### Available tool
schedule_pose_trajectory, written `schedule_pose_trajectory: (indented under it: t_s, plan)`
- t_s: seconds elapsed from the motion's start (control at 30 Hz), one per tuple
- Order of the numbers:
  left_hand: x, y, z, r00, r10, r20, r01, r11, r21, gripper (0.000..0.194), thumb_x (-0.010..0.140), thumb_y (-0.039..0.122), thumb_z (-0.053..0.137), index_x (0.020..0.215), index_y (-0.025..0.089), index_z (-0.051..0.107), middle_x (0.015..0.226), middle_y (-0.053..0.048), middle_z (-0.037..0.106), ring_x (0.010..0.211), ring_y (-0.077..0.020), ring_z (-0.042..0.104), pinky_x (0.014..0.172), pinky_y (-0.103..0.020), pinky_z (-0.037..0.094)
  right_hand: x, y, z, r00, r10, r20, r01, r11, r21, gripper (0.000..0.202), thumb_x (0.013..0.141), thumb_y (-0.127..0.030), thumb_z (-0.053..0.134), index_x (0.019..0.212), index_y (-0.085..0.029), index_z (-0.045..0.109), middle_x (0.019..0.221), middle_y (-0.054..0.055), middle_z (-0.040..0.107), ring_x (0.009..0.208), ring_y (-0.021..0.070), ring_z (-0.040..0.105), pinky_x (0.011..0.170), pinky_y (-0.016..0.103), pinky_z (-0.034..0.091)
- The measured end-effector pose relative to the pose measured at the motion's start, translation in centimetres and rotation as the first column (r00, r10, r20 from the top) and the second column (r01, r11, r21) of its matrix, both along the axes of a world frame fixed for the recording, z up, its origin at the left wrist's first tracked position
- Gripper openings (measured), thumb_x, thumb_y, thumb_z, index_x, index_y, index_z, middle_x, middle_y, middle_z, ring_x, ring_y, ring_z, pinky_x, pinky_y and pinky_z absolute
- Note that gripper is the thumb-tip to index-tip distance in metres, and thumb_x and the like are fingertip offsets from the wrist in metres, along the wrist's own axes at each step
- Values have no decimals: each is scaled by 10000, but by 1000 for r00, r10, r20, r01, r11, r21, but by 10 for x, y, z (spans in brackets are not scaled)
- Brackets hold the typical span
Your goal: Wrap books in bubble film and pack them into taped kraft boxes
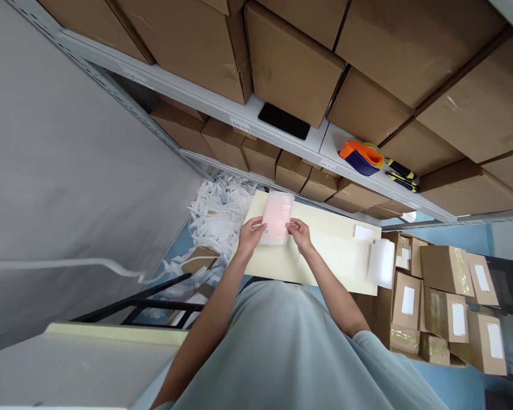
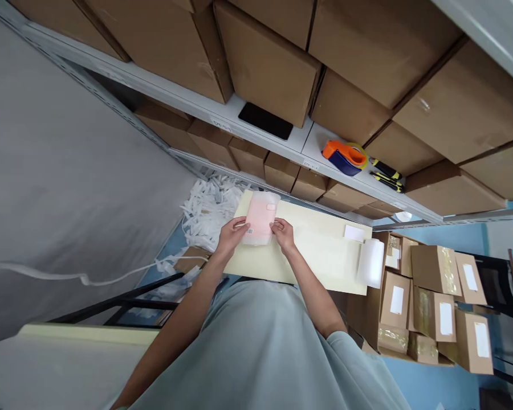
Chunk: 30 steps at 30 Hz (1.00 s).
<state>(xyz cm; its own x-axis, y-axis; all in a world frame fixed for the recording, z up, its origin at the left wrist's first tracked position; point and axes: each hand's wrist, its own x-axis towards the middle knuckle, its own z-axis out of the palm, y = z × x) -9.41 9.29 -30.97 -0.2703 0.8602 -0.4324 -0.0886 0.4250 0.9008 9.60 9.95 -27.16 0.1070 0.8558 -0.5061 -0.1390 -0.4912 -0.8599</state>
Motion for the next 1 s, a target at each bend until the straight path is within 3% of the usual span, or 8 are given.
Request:
schedule_pose_trajectory:
  t_s: [0.17, 0.3, 0.4, 0.5, 0.63, 0.77, 0.9, 1.0]
  plan:
    - [-39, 50, -51, 990, -29, -138, 14, 994, -109, 315, 675, 306, 794, 965, 188, 769, 941, -92, 804, 901, -266, 769, 842, -393, 639, -56, 47, -59, 969, -23, 246, 64, 985, -163, 224, 784, -344, 821, 927, -225, 697, 746, -21, 770, 757, 173, 733, 830, 311, 607]
    - [-51, 67, -92, 975, -51, -217, 14, 986, -166, 211, 664, 265, 789, 856, 205, 725, 832, -72, 770, 821, -265, 750, 896, -446, 629, -76, 70, -100, 930, 9, 366, 82, 969, -233, 87, 809, -223, 734, 888, -234, 698, 743, -24, 755, 804, 198, 749, 871, 324, 602]
    - [-54, 74, -113, 967, -83, -242, 38, 982, -184, 193, 686, 282, 807, 839, 207, 715, 794, -72, 756, 807, -275, 745, 891, -462, 626, -82, 80, -120, 890, 64, 452, 70, 959, -275, 100, 830, -167, 693, 898, -235, 722, 749, -21, 746, 821, 209, 742, 889, 329, 592]
    - [-56, 82, -123, 958, -113, -264, 67, 982, -178, 179, 725, 275, 787, 880, 201, 734, 833, -88, 762, 853, -293, 754, 900, -469, 623, -86, 89, -128, 849, 121, 514, 43, 955, -295, 137, 865, -157, 680, 948, -238, 752, 816, 0, 765, 844, 212, 735, 897, 330, 587]
    - [-59, 87, -118, 926, -141, -350, 87, 982, -166, 209, 718, 215, 770, 926, 200, 753, 953, -128, 757, 977, -355, 743, 997, -548, 590, -90, 91, -125, 808, 175, 563, -10, 959, -284, 167, 878, -143, 707, 1001, -229, 779, 1024, 66, 805, 938, 229, 739, 973, 359, 574]
    - [-58, 73, -98, 883, -155, -442, 108, 986, -128, 318, 748, 172, 753, 1065, 194, 761, 1087, -158, 727, 1128, -377, 710, 1101, -567, 547, -69, 67, -106, 813, 171, 557, -41, 970, -239, 152, 919, -191, 738, 1061, -203, 792, 1139, 105, 813, 996, 238, 759, 989, 358, 579]
    - [-31, 41, -74, 860, -175, -479, 198, 980, -4, 328, 877, 215, 676, 1197, 198, 750, 1230, -159, 724, 1077, -308, 728, 1102, -514, 565, 10, 4, -74, 797, 48, 603, 3, 996, -84, 216, 988, -249, 685, 1173, -218, 792, 1300, 112, 795, 1148, 233, 752, 1080, 354, 565]
    - [19, 11, -55, 864, -300, -404, 344, 938, 39, 292, 926, 273, 646, 1181, 187, 759, 1227, -163, 757, 1070, -298, 746, 1057, -483, 597, 102, -58, -46, 673, -74, 736, 41, 997, 63, 306, 1014, -263, 620, 1245, -158, 791, 1341, 184, 776, 1279, 279, 717, 1216, 415, 497]
